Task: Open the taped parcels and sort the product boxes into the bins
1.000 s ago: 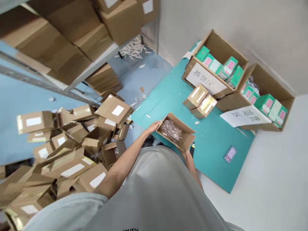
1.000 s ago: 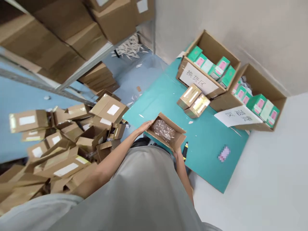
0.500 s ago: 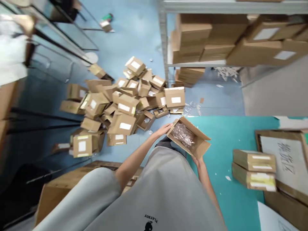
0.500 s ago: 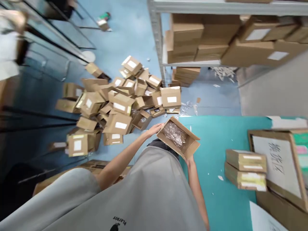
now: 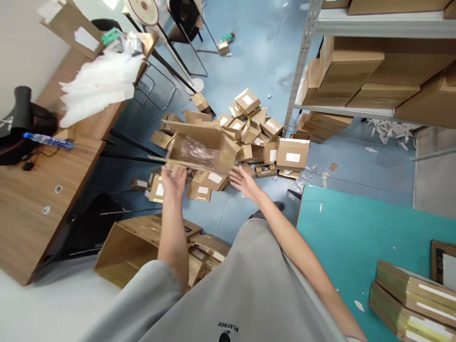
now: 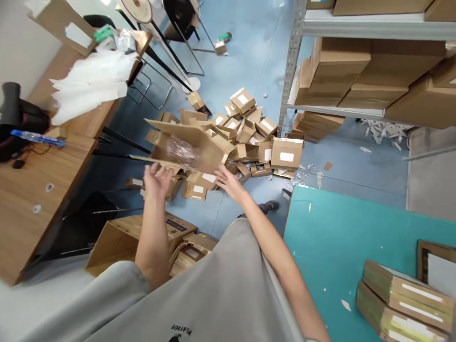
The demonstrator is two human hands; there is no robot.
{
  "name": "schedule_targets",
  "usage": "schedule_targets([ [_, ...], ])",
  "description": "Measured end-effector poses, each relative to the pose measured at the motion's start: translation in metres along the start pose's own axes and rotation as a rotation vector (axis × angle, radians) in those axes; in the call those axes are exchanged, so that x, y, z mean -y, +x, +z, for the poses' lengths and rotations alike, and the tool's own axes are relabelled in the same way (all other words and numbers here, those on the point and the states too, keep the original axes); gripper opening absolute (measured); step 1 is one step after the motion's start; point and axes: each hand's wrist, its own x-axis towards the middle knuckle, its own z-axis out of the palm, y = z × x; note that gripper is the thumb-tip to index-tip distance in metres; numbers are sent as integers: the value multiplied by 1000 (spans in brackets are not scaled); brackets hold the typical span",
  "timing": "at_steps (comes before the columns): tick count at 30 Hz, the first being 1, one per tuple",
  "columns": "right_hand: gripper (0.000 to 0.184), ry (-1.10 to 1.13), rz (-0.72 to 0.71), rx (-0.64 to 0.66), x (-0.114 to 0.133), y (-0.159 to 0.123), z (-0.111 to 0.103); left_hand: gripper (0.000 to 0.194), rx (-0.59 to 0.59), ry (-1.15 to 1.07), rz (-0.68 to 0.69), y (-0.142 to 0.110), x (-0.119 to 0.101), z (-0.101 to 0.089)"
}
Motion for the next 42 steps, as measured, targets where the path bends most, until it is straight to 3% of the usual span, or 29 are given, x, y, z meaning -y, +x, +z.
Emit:
schedule_targets([
  [2, 57, 63, -12, 153, 0, 6, 29, 43, -165, -100, 23, 9, -29, -9],
  [4, 54, 28, 12, 206, -6, -4, 36, 36, -236, -117, -44, 5, -36, 3],
  [6, 47, -48, 76, 172, -16, -22, 18, 37, -172, -22, -173, -8, -21, 34],
  [9, 37, -112, 168, -25, -32, -56, -37, 36, 12, 75, -322, -44, 34, 101],
  [13, 31, 35, 127, -318, -48, -102, -110, 22, 401, 232, -502, -123, 122, 194],
  [17, 22, 286, -26, -621, -68, -151, -149, 23, 869, 446, -532, -212, 180, 258],
  [19, 18, 417, -95, -763, -82, -176, -158, 21, 1092, 581, -489, -246, 193, 276],
  [22, 14, 601, -225, -876, -103, -212, -168, 24, 1375, 765, -418, -280, 204, 292],
  [27, 12, 833, -515, -1038, -132, -270, -185, 52, 1860, 1002, -302, -327, 229, 324],
  [31, 17, 1047, -757, -1192, -160, -315, -180, 65, 2133, 1174, -272, -388, 253, 339],
  [35, 19, 1226, -957, -1378, -195, -349, -156, 62, 2432, 1312, -275, -459, 280, 328],
  [38, 27, 1318, -1029, -1573, -225, -363, -128, 51, 2647, 1438, -263, -509, 304, 296],
  [42, 38, 1409, -941, -1850, -256, -365, -98, 31, 2894, 1548, -164, -555, 327, 238],
])
